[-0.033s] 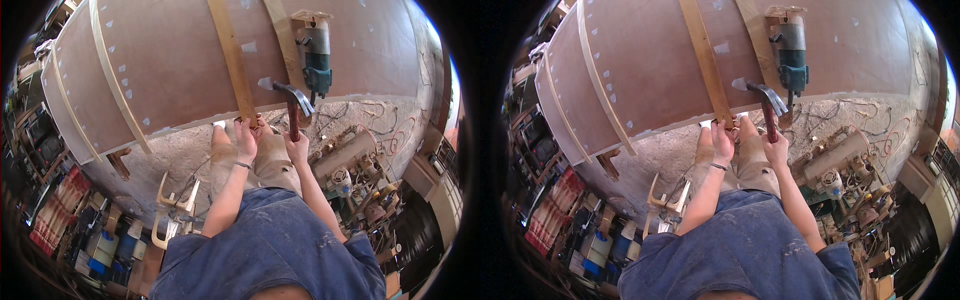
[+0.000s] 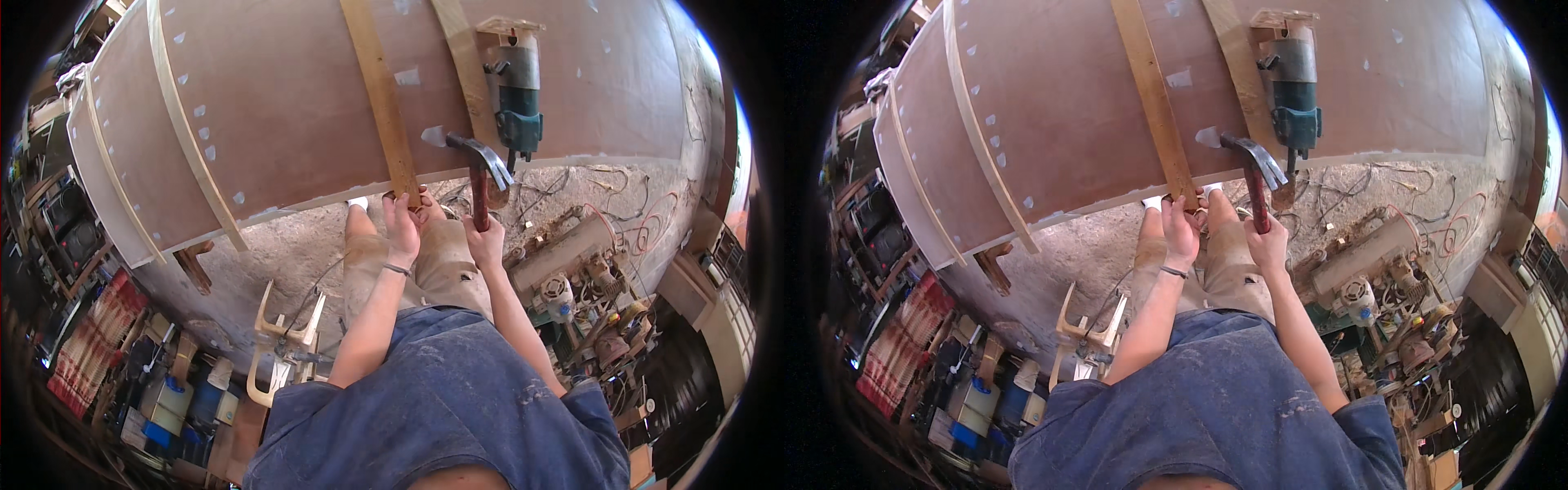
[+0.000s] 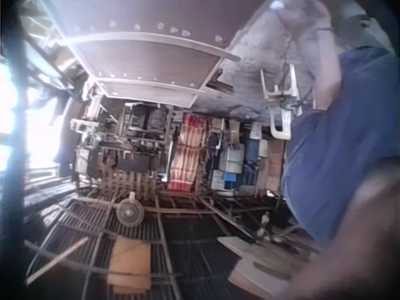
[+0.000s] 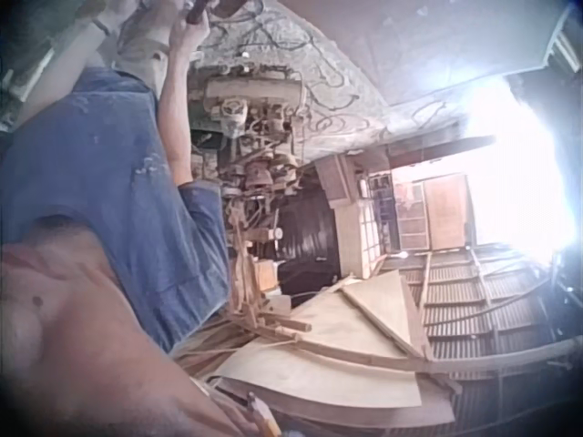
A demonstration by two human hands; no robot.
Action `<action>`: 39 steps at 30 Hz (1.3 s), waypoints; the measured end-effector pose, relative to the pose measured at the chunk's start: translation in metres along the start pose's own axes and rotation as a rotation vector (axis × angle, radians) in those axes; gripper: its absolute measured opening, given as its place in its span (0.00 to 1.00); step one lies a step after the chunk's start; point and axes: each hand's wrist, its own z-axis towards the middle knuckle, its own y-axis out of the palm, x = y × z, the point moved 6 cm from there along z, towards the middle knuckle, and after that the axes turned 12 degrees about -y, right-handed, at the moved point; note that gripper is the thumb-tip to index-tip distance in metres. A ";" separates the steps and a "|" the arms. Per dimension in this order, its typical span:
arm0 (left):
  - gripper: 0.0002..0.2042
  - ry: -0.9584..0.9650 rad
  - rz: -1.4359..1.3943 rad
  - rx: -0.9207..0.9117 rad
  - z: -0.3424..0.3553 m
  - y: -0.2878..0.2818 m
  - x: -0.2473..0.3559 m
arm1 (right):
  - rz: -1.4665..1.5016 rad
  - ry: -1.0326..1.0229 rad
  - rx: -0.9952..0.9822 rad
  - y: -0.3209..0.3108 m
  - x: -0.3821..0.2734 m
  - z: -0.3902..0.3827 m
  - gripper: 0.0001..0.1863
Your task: The recorder is building furniture by nailing and trimming wood strips on a large panel in a workshop.
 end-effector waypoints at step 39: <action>0.12 0.019 0.117 -0.023 0.003 -0.010 -0.007 | -0.322 -0.450 -0.150 -0.026 -0.063 -0.046 0.07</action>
